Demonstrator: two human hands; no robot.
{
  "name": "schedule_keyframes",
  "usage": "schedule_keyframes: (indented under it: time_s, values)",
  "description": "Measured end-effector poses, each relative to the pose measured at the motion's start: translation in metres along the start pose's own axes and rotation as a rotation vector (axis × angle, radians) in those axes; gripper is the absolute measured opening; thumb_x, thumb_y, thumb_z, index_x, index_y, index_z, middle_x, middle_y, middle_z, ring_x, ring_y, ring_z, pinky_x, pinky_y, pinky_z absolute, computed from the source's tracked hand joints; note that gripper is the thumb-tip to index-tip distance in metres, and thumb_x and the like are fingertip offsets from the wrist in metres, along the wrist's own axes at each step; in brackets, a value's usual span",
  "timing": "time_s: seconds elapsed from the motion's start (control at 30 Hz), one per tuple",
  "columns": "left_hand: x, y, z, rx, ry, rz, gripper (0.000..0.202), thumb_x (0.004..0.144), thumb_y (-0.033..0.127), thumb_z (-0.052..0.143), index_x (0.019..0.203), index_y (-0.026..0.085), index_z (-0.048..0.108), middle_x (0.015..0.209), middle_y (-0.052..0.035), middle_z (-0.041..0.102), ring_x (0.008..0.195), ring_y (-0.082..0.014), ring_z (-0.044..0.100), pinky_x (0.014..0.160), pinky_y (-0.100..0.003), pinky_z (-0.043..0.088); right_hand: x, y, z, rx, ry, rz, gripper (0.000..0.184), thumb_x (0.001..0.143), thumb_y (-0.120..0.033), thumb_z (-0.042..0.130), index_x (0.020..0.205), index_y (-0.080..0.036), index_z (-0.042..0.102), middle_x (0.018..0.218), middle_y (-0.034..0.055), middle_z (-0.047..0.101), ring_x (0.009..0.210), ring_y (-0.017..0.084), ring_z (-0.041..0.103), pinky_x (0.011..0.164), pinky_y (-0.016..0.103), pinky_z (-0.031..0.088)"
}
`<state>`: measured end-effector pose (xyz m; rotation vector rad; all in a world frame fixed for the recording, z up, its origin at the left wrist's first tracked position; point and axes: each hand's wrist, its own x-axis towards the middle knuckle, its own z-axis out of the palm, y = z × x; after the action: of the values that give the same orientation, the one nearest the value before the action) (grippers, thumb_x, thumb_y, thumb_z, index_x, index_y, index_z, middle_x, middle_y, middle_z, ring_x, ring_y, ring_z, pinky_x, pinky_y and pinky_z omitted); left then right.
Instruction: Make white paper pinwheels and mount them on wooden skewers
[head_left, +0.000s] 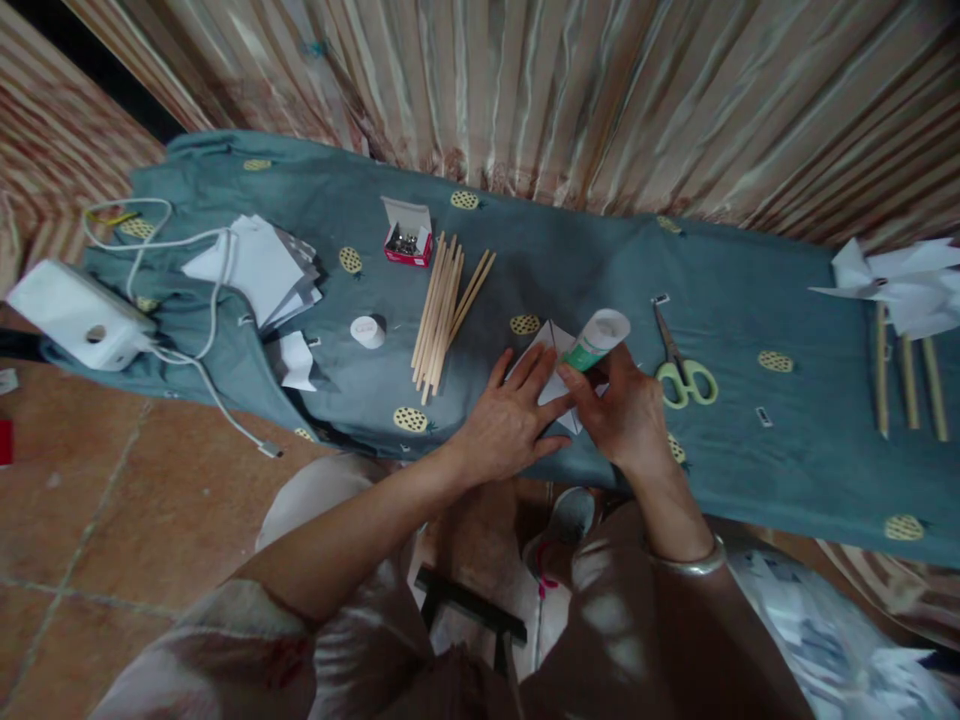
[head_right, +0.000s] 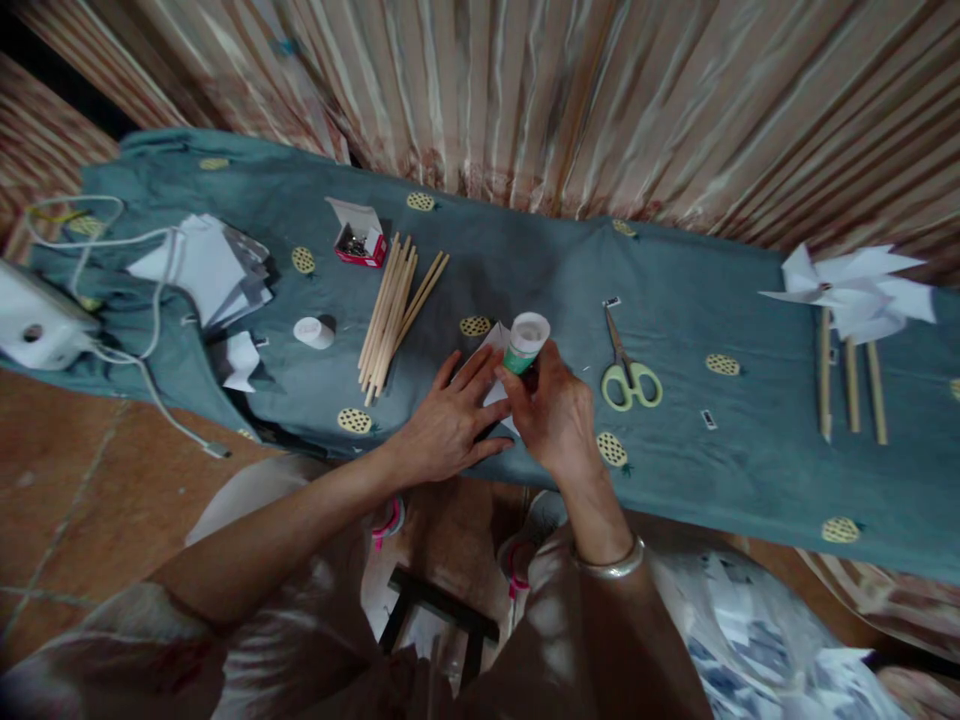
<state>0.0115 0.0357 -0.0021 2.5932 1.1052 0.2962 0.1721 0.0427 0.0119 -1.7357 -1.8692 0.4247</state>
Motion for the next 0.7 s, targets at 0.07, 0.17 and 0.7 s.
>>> schedule_keyframes:
  time_s: [0.07,0.17,0.7]
  values:
    - [0.000,0.000,0.000,0.008,-0.006,0.000,0.054,0.086,0.052,0.054,0.131,0.022,0.052,0.152,-0.0174,0.032,0.143,-0.0367,0.022,0.114,-0.060,0.018,-0.001,0.000,0.000,0.000,-0.013,-0.016,0.037,0.087,-0.055,0.050,0.089,-0.019,0.054,0.069,0.0057,0.068,0.064,0.023,0.066,0.057,0.032,0.046]
    - [0.000,-0.001,0.001,0.013,-0.008,0.003,0.055,0.086,0.053,0.055,0.132,0.022,0.052,0.153,-0.0187,0.031,0.143,-0.0373,0.021,0.113,-0.060,0.019,-0.004,0.001,0.000,0.016,-0.020,-0.042,0.038,0.087,-0.056,0.050,0.091,-0.018,0.056,0.071,0.0066,0.069,0.066,0.024,0.067,0.060,0.033,0.049]
    - [-0.001,-0.002,0.004,-0.002,0.004,0.004,0.058,0.086,0.053,0.054,0.137,0.025,0.046,0.156,-0.0149,0.026,0.144,-0.0360,0.021,0.113,-0.060,0.018,-0.019,0.008,-0.001,0.188,0.064,0.115,0.038,0.085,-0.048,0.056,0.107,-0.017,0.063,0.093,0.0120,0.074,0.074,0.024,0.068,0.066,0.036,0.052]
